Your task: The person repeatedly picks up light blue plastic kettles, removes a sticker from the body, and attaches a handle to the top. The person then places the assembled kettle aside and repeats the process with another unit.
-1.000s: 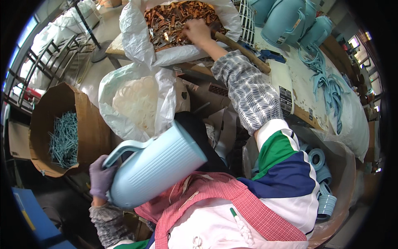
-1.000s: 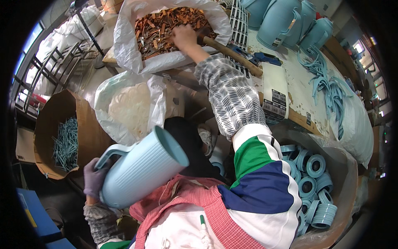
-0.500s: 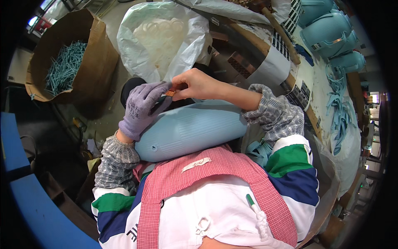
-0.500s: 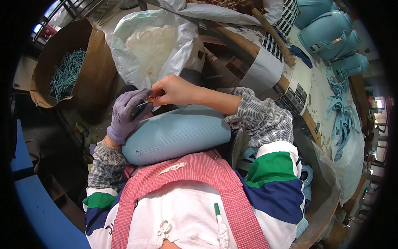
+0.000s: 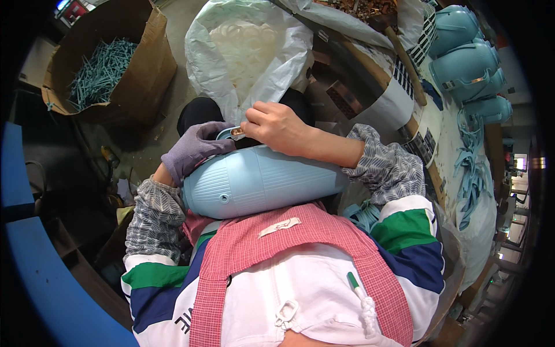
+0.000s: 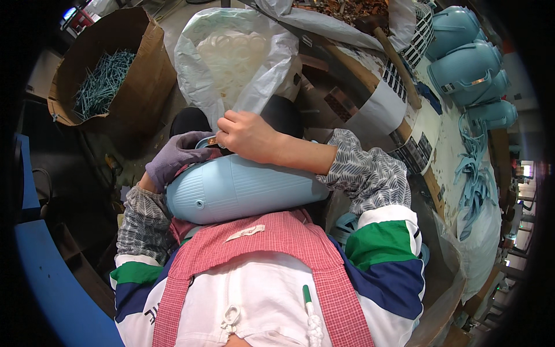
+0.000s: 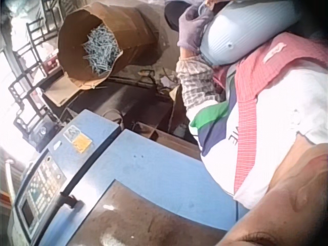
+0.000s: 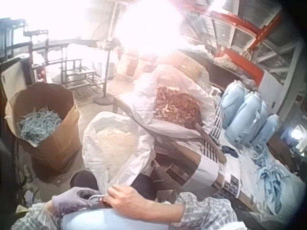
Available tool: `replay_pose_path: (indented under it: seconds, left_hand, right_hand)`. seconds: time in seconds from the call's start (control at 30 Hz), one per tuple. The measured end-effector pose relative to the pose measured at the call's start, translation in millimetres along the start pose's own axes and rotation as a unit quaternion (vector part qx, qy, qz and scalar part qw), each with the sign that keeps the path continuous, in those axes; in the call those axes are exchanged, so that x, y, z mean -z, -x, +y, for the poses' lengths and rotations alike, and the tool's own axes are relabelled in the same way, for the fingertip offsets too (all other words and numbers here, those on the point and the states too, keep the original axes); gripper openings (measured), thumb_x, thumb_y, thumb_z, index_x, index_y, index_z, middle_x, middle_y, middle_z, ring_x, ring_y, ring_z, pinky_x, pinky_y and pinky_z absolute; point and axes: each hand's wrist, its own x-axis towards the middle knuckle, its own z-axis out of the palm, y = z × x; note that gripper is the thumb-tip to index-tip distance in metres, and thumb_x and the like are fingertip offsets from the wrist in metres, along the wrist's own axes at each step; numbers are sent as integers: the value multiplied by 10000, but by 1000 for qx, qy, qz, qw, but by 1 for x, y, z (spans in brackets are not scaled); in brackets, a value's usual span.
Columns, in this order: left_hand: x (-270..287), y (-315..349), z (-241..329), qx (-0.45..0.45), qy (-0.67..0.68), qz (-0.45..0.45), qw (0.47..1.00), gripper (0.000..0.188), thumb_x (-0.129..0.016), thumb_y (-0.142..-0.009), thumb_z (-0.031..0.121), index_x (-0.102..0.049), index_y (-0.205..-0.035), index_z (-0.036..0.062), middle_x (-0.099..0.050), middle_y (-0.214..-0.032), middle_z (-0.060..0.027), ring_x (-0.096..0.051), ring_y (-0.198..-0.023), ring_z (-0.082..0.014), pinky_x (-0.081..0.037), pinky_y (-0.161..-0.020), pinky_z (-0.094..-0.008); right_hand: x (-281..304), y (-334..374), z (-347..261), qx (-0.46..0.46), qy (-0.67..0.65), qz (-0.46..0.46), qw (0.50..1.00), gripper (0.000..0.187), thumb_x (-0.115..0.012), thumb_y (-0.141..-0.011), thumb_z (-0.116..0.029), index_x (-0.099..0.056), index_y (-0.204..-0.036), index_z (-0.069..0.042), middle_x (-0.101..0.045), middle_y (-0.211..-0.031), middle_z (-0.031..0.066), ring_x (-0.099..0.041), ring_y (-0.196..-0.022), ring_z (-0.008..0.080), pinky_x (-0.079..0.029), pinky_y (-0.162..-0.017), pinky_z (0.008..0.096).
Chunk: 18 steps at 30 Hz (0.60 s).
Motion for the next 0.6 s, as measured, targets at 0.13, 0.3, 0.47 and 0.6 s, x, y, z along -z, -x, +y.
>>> replay_pose_path:
  seconds: [0.13, 0.3, 0.47, 0.6]
  left_hand:
    - [3, -4, -7, 11, 13, 0, 1000, 404, -684, -794, 120, -556, -1145, -37, -615, -937, -24, -547, -821, -59, -456, -753, -216]
    - [3, -10, -5, 18, 40, -20, 999, 370, -673, -809, 145, -569, -1112, -39, -615, -913, -20, -538, -795, -54, -452, -730, -211]
    - [1, -27, -17, -16, -53, 22, 998, 253, -650, -836, 239, -610, -862, -9, -618, -748, -19, -528, -654, -67, -419, -579, -211]
    - [-14, -24, 8, 5, -29, 31, 999, 215, -651, -818, 181, -609, -877, -21, -621, -767, -31, -545, -697, -64, -435, -620, -207]
  right_hand:
    - [-5, 0, 3, 11, 14, 4, 1000, 84, -585, -679, -142, -586, -690, -59, -491, -753, 36, -519, -774, 184, -472, -630, 287]
    - [-6, 2, 5, 20, 21, 10, 1000, 95, -585, -668, -117, -554, -731, -53, -470, -746, 46, -512, -742, 181, -466, -606, 281]
    - [-11, 0, 10, 45, -14, 26, 999, 113, -600, -673, -140, -530, -723, -68, -461, -723, 35, -516, -724, 178, -479, -599, 280]
    - [33, -6, 85, -33, 31, 26, 999, 55, -576, -730, -110, -600, -776, -93, -549, -754, 74, -591, -724, 246, -507, -631, 343]
